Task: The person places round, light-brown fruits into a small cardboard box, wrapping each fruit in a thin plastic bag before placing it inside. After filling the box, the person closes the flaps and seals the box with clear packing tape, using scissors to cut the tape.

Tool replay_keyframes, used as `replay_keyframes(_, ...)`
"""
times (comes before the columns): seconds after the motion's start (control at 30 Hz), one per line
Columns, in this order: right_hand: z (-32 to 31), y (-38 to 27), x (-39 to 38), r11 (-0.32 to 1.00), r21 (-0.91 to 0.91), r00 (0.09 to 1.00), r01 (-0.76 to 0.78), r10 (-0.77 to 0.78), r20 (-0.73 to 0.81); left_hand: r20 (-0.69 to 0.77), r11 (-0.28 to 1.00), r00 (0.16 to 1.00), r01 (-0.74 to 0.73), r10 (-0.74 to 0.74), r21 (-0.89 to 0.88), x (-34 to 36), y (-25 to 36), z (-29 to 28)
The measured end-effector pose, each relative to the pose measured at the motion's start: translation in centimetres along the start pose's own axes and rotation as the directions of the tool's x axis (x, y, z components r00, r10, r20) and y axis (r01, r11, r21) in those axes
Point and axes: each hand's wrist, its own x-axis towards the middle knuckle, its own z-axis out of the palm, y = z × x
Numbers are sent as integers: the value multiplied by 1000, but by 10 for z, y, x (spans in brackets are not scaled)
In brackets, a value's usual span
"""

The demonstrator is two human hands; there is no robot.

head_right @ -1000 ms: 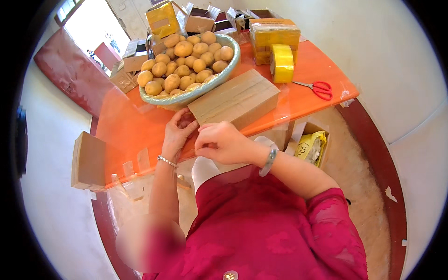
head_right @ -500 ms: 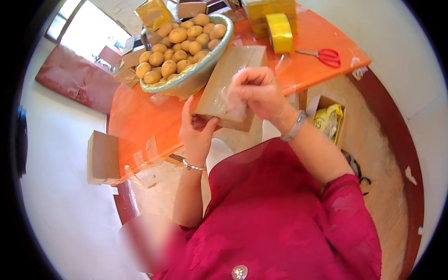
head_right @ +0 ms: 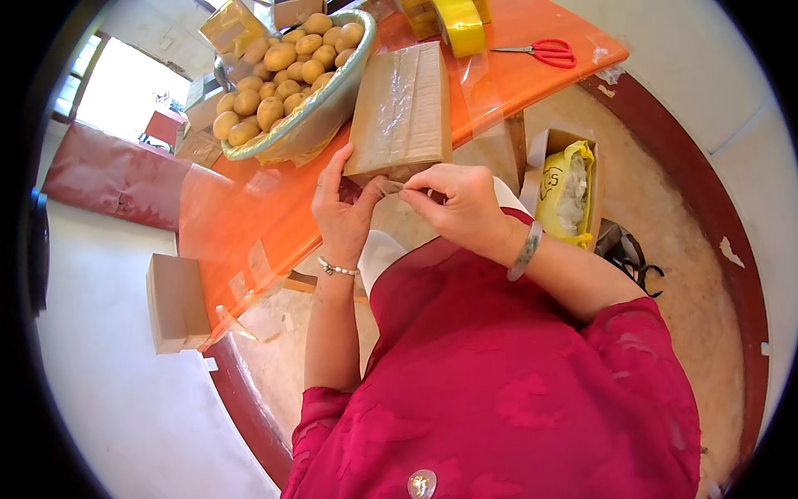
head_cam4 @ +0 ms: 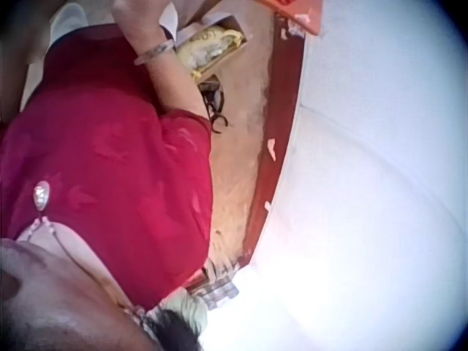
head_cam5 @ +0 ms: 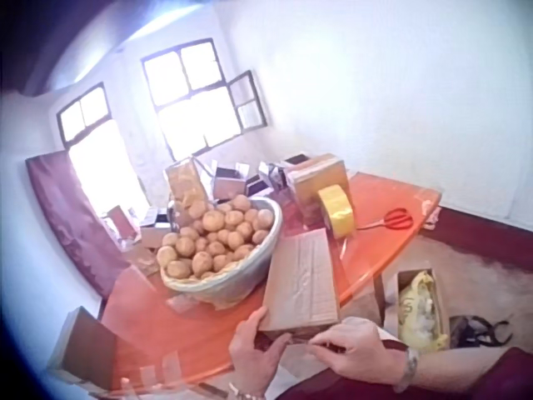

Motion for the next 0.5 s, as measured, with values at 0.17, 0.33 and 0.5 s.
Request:
replay_keyframes(0.17, 10, 3, -3, 995, -94, 998, 17, -23, -61, 11, 999, 999, -42, 43, -21, 2, -5, -1)
replay_keyframes(0.33, 9, -1, -3, 990, -138, 997, -24, 13, -82, 18, 997, 998, -60, 61, -40, 5, -8, 1)
replay_keyframes(0.5, 13, 0, -6, 985, -149, 992, -82, 66, -109, 29, 990, 990, -138, 139, -30, 6, -11, -1)
